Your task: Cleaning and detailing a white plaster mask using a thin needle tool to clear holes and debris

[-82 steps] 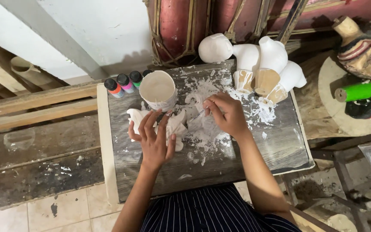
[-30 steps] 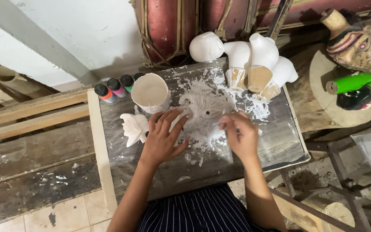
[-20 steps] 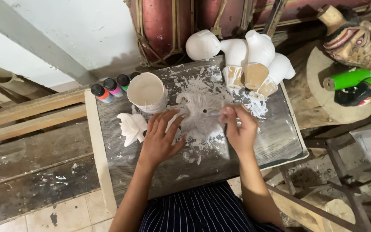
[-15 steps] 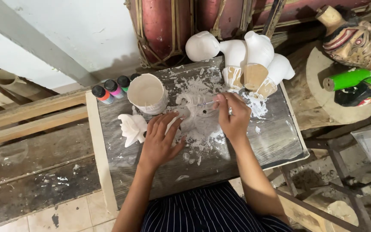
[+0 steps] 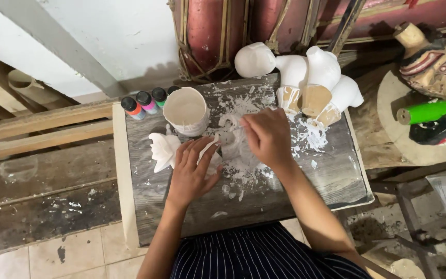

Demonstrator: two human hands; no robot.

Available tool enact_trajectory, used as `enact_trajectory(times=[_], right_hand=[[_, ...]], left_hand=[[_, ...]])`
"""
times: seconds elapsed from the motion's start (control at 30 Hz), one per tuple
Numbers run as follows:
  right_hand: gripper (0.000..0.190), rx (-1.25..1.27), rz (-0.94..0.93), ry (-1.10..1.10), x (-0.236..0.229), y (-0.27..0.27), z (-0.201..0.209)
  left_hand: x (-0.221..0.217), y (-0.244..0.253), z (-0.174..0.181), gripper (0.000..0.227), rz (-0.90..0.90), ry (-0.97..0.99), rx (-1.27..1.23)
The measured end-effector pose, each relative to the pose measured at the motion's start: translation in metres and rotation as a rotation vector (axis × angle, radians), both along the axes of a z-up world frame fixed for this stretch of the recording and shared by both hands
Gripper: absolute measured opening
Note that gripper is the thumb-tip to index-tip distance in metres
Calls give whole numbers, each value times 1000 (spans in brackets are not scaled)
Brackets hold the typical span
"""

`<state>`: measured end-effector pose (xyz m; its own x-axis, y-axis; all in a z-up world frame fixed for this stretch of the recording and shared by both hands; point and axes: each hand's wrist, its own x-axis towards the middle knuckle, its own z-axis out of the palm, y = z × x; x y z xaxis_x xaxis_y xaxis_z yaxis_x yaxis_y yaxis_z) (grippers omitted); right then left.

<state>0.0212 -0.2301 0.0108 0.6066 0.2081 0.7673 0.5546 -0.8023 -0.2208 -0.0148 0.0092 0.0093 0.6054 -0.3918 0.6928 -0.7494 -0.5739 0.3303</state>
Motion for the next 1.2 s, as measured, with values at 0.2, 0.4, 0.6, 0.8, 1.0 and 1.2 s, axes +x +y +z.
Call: enact_trajectory(times=[0.2, 0.4, 0.6, 0.8, 1.0, 1.2], right_hand=[[14, 6, 38, 5, 4, 1, 3], [9, -55, 8, 6, 16, -4, 3], [15, 58, -8, 100, 21, -6, 9], [19, 130, -52, 150, 24, -17, 17], [22, 202, -83, 150, 24, -22, 16], [29, 390, 7, 250, 16, -32, 35]], left_hand=[[0, -3, -2, 43, -5, -4, -17], [5, -5, -4, 43, 5, -8, -6], [4, -5, 1, 44, 38, -10, 12], [6, -6, 1, 42, 26, -3, -2], [9, -6, -6, 44, 17, -6, -13], [10, -10, -3, 44, 23, -20, 1]])
